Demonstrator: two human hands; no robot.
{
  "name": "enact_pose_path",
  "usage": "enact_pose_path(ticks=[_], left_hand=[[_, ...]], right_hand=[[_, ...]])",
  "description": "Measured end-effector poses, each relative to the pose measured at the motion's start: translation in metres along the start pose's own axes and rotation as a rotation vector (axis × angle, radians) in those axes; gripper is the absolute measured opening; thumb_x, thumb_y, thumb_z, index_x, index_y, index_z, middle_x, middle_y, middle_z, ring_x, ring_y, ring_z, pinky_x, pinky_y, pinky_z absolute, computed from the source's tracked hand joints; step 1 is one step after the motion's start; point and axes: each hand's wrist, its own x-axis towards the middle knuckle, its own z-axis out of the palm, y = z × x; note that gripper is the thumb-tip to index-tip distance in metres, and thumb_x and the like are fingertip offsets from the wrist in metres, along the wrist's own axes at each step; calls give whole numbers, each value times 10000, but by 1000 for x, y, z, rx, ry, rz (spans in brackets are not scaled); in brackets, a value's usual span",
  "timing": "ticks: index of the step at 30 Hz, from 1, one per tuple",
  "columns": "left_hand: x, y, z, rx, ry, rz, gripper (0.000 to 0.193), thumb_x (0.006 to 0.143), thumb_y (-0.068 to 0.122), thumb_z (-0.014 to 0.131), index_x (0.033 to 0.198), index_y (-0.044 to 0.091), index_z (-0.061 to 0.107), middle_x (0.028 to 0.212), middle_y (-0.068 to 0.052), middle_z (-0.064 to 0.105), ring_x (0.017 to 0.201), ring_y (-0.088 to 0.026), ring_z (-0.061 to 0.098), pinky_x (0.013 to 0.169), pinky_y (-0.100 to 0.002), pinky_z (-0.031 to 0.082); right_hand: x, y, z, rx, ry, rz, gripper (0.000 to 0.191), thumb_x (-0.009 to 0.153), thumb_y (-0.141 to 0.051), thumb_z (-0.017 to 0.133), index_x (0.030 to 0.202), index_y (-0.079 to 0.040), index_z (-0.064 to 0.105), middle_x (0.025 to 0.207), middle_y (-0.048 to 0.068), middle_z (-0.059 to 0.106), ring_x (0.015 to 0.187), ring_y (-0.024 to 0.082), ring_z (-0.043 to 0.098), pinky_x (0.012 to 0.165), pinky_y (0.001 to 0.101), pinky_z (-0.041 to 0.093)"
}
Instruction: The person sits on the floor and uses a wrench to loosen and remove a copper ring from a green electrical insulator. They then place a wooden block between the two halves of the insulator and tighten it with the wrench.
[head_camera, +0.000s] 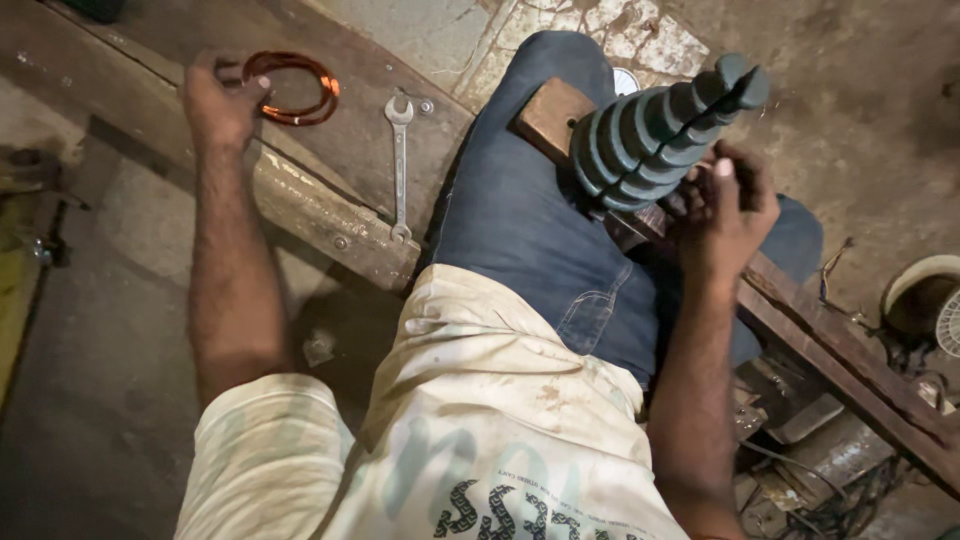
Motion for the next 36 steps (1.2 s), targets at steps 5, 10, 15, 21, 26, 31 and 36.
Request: enact_pose_path(ticks=[5,10,15,21,26,31,36], left_hand=[[-5,-20,-7,319,132,83,325,961,54,875,1221,45,680,1157,-111,711,1052,-209,682,872,-392,552],[-22,-10,-3,-205,40,154,368,1006,-27,739,1325,0,558,1241,-93,665,1115,-178,690,961,-324,603],[-82,52,44,-334,-213,18,258,1022,30,711,1265,21,623,1097,-57,692,971,-121,677,866,-298,580],[-173,144,151,-691,-898,-132,353,902,42,754,1236,19,644,1065,-79,745,967,-153,715,828,-313,608],[-196,235,187,-1032,-750,-131,701,776,36,850,1367,114,481,1259,-21,629,1128,-161,641,956,-320,557],[-144,325,162,-1212,-130,286,662,850,46,912,1399,23,543,1407,-75,603,1277,-223,591,1130,-377,511],[-50,412,71,-1322,-112,650,698,824,76,932,1394,37,532,1400,-66,597,1285,-235,596,1120,-399,536]], right_hand=[[-24,-16,9,-785,-124,-256,345,1114,-132,674,1405,31,584,1289,185,669,1210,293,648,1059,427,522],[-29,-50,2,-1404,-379,-186,714,887,-387,802,1447,-18,558,1319,225,649,1206,436,614,1002,537,485],[-21,-58,-6,-1680,-475,-30,1041,654,-627,842,1491,-109,504,1327,198,627,1164,450,596,872,579,453],[-12,-62,3,-1763,-459,64,1093,657,-685,844,1532,-174,435,1376,176,568,1203,393,568,974,579,432],[-15,-102,60,-1718,-271,-462,976,702,-511,867,1511,-143,462,1348,160,595,1228,345,581,1008,557,411],[-7,-175,143,-1668,-87,-932,778,923,-299,800,1593,-118,449,1387,89,574,1223,250,599,1071,563,395],[12,-218,228,-1324,10,-1317,565,1084,-388,693,1525,-202,393,1441,100,525,1170,217,610,993,472,429]])
